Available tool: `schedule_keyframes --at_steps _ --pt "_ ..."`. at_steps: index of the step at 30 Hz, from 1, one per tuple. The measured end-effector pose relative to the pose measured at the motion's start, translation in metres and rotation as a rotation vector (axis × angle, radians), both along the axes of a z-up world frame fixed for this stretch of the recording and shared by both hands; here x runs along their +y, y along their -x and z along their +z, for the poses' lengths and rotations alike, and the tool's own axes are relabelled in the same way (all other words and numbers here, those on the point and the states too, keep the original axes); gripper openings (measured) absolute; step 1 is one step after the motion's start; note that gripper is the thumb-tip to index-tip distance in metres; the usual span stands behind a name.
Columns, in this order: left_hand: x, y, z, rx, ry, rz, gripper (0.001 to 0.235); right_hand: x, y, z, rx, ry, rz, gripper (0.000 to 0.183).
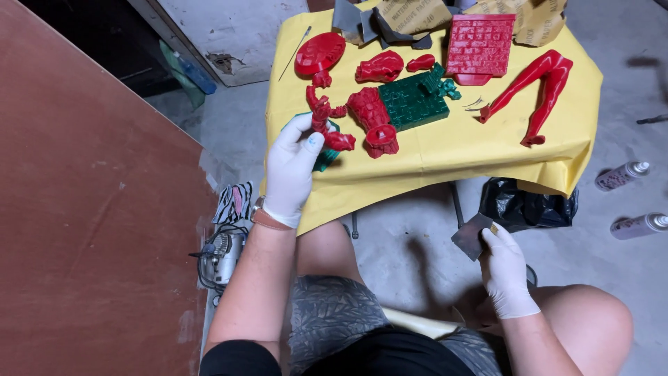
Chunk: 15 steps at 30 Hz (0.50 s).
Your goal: Sanding and smoothing 3D printed plastic parts using sandpaper and a sanding block to remove surface imperfections.
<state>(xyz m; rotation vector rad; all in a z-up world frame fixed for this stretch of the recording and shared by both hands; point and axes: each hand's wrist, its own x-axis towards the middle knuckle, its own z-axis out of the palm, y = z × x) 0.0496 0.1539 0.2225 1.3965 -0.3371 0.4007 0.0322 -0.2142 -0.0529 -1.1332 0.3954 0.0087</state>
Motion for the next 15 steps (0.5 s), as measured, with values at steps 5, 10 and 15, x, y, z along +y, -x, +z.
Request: schedule_keyframes --at_steps 5,10,15 --pt "0.012 -0.013 -0.004 -0.021 -0.164 0.118 0.027 0.006 0.001 0.008 -0.003 0.003 -0.001 0.028" --pt "0.018 -0.022 0.004 -0.030 -0.315 0.203 0.025 0.015 0.005 0.031 0.021 0.015 0.003 0.029" --pt "0.046 -0.062 0.011 -0.153 -0.739 0.416 0.027 0.018 -0.002 0.021 0.096 0.036 0.004 0.029"
